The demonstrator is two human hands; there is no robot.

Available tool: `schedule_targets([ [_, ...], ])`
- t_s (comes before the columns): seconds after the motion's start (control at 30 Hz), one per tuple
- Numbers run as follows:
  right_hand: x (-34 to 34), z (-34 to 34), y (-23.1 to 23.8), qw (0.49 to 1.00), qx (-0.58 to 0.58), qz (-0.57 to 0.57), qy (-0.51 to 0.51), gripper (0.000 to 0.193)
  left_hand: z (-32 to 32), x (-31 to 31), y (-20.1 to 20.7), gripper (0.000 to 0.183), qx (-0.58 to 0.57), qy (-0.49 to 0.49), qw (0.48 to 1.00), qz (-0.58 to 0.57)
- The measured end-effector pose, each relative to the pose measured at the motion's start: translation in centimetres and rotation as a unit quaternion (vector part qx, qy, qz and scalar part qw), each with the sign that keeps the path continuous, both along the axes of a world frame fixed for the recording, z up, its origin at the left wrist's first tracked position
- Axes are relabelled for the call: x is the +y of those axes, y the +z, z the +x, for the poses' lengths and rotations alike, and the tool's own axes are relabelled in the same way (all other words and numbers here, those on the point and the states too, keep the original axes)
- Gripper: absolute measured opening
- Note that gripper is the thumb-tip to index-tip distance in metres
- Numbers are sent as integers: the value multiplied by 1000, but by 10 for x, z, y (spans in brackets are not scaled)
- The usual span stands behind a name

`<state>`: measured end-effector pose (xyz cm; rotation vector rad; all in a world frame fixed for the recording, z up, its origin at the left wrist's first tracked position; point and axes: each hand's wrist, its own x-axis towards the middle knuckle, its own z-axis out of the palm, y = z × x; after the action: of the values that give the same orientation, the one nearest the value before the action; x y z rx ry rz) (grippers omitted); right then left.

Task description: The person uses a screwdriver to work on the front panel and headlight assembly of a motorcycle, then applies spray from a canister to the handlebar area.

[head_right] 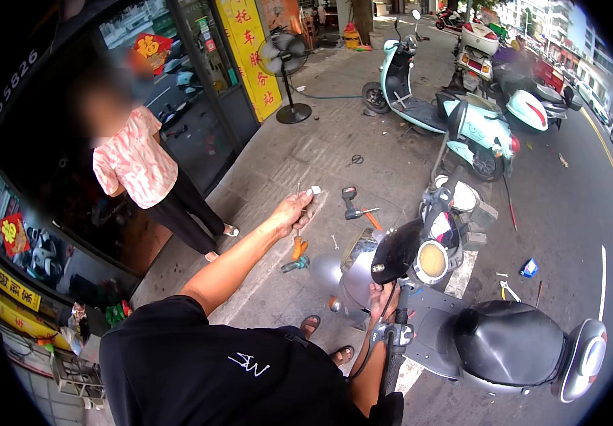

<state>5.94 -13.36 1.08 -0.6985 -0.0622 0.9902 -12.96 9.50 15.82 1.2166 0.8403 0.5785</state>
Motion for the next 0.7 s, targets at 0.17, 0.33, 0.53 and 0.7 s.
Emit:
schedule_targets([
  [0.17, -8, 3, 7, 1000, -19, 8, 6, 6, -52, -11, -83, 41, -34, 132, 945, -297],
  [0.33, -8, 2, -15, 999, 0, 24, 32, 6, -80, 0, -208, 38, -152, 56, 881, -445],
  [0.53, -12, 19, -19, 999, -19, 39, 33, 5, -72, -19, -148, 32, -115, 126, 942, -289],
  [0.7, -15, 24, -11, 999, 16, 34, 22, 10, -85, -45, -166, 29, 22, 39, 968, -247],
])
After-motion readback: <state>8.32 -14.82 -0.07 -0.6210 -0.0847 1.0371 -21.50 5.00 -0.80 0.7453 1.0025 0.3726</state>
